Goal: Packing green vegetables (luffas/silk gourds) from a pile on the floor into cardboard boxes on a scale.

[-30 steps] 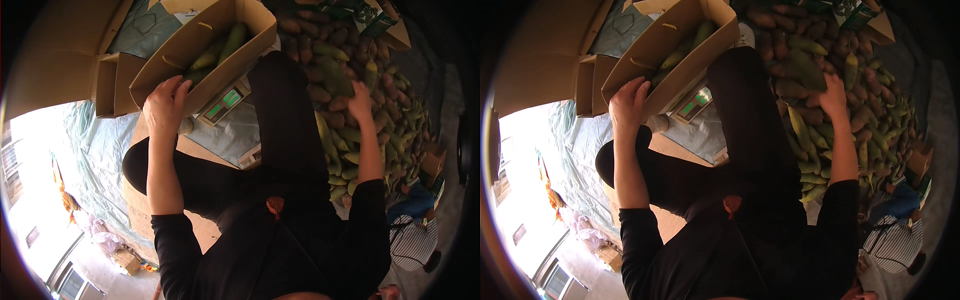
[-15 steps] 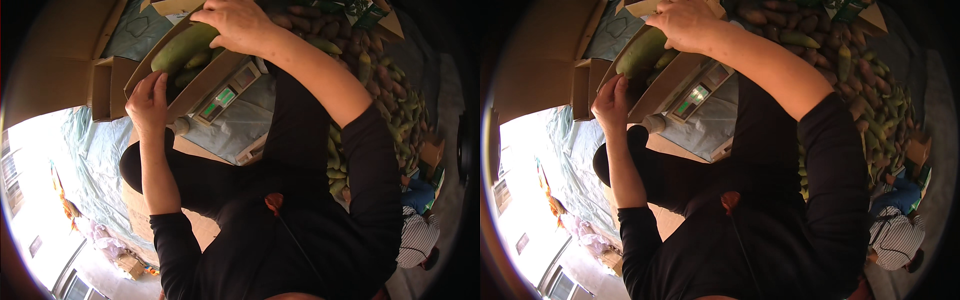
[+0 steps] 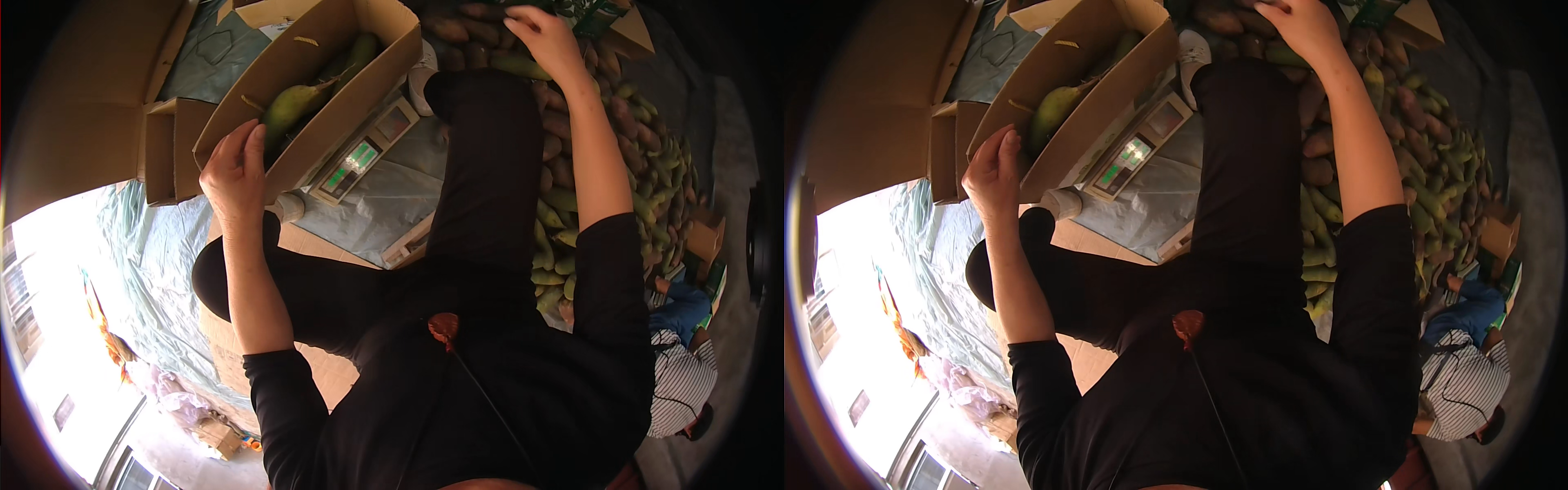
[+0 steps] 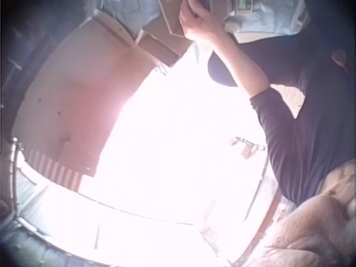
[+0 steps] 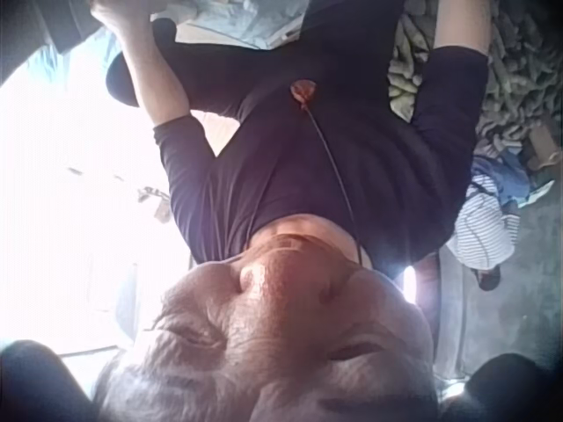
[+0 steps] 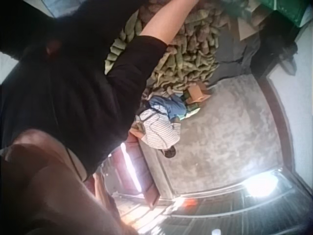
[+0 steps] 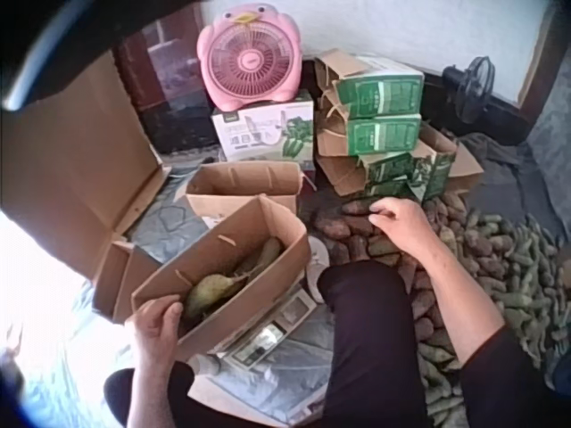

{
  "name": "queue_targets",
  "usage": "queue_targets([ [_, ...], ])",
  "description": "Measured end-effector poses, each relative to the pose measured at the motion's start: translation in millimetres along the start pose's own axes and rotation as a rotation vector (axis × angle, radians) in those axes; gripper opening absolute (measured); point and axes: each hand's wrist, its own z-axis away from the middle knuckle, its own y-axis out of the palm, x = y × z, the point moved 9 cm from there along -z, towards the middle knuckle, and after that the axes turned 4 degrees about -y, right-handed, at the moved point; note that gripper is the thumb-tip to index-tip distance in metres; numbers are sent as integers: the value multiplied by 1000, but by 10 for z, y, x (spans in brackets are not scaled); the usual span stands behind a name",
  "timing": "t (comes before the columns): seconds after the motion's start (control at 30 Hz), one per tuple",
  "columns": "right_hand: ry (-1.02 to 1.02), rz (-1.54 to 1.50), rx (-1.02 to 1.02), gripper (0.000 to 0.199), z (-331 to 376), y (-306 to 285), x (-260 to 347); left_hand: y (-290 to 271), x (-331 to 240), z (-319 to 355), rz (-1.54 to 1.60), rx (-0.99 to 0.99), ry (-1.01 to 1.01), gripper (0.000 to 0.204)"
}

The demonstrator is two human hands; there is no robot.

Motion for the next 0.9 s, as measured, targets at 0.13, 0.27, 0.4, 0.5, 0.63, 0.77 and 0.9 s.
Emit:
queue_targets([
  [0.13, 277, 385, 158, 30, 593, 273, -1232, 117, 45, -12, -1, 24, -13, 14],
  [0.27, 75, 737, 701, 27, 1602, 1155, -1602, 92, 64, 19, -30, 26, 6, 13],
  [0.4, 535, 231, 287, 29, 2519, 1436, -2272, 100, 46, 19, -50, 44, 18, 13],
  [0.5, 475, 194, 278, 30, 3130, 1446, -2831, 360, -93, -29, 5, 86, 37, 14],
  [0.63, 538, 29, 330, 27, 3154, 1673, -2424, 229, -20, 15, -73, 89, 37, 13],
  [0.77, 652, 64, 322, 20, 3201, 1480, -2398, 310, -37, 8, -74, 95, 50, 14],
  [0.9, 647, 187, 321, 15, 2990, 1376, -2257, 320, -36, -12, -114, 84, 54, 15],
])
